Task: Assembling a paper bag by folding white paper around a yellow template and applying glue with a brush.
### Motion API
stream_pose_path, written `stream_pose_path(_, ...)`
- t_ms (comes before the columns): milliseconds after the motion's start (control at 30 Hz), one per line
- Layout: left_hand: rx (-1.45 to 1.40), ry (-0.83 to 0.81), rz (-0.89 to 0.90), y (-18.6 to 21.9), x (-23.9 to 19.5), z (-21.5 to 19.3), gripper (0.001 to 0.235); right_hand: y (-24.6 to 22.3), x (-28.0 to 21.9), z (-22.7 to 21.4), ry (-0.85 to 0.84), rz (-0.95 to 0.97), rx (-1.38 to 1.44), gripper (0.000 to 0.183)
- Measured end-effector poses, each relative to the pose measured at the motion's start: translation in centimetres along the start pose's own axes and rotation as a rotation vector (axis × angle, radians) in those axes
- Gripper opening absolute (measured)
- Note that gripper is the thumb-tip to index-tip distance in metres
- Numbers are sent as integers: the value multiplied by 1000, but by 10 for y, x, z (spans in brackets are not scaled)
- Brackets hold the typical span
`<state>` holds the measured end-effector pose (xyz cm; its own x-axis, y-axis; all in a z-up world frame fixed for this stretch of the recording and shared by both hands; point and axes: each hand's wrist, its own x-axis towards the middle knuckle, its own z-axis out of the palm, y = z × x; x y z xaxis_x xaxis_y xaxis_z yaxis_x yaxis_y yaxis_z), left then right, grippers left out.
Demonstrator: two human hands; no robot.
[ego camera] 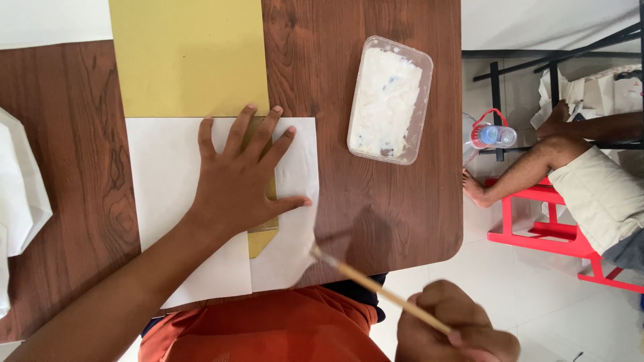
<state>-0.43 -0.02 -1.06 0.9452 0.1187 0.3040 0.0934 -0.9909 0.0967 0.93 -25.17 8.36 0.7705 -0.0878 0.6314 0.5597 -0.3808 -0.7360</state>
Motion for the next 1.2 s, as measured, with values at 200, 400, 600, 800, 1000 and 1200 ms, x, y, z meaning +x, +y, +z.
stream_pose_path(200, -41, -2, 1, -1, 2, -2, 103, 11, 0, -23, -148, -641, -1012, 103)
stream_pose_path(400, -33, -34, -18, 0, 1, -1, 103, -26, 12, 9, 52, -30, -634, 29)
stream_pose_path(600, 36, -25, -20, 1, 2, -1, 118, 14, -9, -13, -99, 14, 102, 35)
stream_pose_path(800, 41, -50, -31, 3, 2, -1, 121, 50, 4, -21, 36, 192, 315, 44)
stream_pose_path(1000, 26, -3, -26, 3, 4, -2, 116, 97, 53, 5, 228, 638, 636, 38)
stream_pose_path(1200, 32, -10, -39, 2, 5, -4, 115, 111, 63, 44, 90, 918, 490, 17)
